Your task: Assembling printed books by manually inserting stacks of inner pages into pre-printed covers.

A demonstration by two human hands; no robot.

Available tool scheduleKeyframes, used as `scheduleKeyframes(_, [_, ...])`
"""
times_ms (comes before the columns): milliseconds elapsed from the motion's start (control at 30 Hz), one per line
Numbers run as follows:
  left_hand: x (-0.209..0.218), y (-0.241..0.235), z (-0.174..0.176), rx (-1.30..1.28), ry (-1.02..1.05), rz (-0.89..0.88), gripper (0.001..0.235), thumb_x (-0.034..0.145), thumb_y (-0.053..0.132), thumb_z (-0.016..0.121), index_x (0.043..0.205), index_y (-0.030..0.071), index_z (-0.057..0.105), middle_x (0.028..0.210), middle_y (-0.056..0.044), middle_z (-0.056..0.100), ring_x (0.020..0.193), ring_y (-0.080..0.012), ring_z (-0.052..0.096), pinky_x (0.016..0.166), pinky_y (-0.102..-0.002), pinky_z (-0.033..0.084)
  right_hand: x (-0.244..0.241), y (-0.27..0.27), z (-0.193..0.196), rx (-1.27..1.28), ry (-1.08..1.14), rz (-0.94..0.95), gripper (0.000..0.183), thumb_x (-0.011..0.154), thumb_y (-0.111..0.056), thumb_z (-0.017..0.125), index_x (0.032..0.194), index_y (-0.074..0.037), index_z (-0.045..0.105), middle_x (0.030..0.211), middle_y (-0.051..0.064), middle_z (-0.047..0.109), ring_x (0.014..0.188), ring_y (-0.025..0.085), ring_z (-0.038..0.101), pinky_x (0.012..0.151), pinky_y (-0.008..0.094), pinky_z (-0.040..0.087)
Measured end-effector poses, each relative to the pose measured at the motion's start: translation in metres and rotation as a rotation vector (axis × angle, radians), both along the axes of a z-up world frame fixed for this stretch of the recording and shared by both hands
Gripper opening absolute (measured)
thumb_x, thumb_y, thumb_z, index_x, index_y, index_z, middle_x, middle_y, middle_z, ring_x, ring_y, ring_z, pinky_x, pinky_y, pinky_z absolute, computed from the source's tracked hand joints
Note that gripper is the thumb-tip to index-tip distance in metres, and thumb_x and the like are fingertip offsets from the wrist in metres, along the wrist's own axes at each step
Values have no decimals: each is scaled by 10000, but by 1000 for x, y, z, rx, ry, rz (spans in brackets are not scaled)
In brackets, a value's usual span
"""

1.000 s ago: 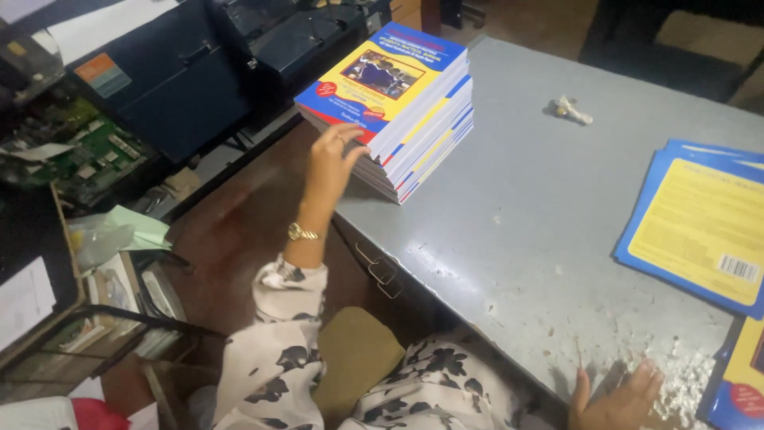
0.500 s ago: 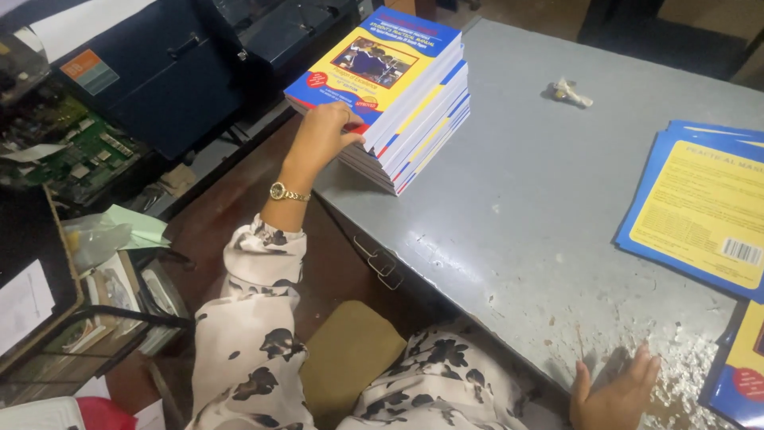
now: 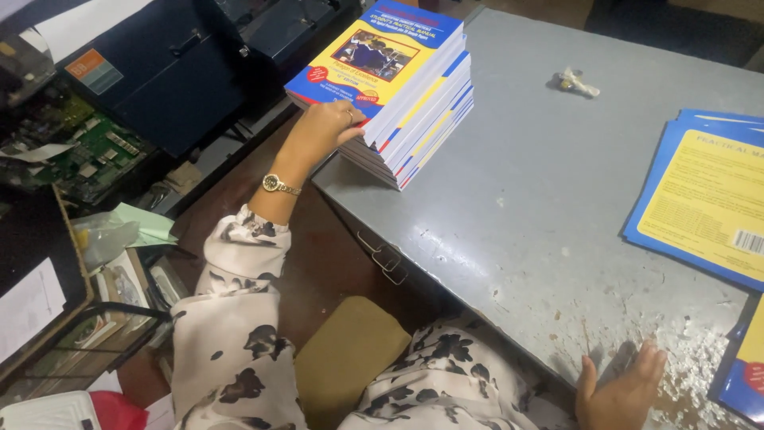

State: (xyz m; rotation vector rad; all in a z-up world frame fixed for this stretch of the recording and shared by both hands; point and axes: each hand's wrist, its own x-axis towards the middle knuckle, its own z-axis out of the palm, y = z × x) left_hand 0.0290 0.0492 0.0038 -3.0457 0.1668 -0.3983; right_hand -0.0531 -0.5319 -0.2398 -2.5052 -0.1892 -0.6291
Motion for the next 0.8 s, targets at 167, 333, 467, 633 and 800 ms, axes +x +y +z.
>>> scheduleKeyframes(167, [-9, -7, -7, 134, -174, -120, 253, 1082, 266, 573, 1119, 48, 695, 935, -96, 728, 707, -268, 681, 544, -397, 547, -1, 3, 15, 11, 193, -13, 840, 997, -425, 456, 1602, 122, 255, 1640, 347, 293, 1524, 466, 244, 1173, 613, 293])
scheduleKeyframes(333, [-7, 1, -18, 88, -223, -128, 220, 1072, 221, 591, 1097, 32, 699, 909, -78, 735, 700, -233, 685, 536, -359, 538, -1, 3, 4, -7, 57, -4, 846, 1045, -484, 384, 1595, 153, 302, 1623, 363, 354, 1510, 482, 309, 1167, 607, 338])
scheduleKeyframes(467, [-2, 1, -23, 95, -244, -122, 203, 1058, 222, 631, 1081, 44, 725, 846, -50, 732, 688, -194, 678, 523, -315, 525, -5, 2, 7, -63, 28, 4, 840, 1062, -476, 360, 1589, 176, 306, 1624, 364, 370, 1515, 474, 323, 1181, 572, 355])
scheduleKeyframes(633, [7, -5, -25, 64, -296, -136, 196, 1042, 221, 640, 1119, 73, 743, 888, -43, 767, 735, -213, 708, 554, -344, 530, -5, 2, 13, -11, 83, 28, 813, 1055, -450, 379, 1584, 163, 298, 1613, 366, 365, 1513, 489, 292, 1185, 600, 305])
scheduleKeyframes(800, [3, -17, -17, 5, -296, -137, 215, 976, 268, 733, 1086, 85, 757, 946, -50, 775, 810, -208, 728, 588, -331, 542, -6, 1, 16, -25, 90, 48, 785, 1062, -428, 368, 1576, 160, 289, 1613, 370, 349, 1512, 494, 280, 1186, 614, 298])
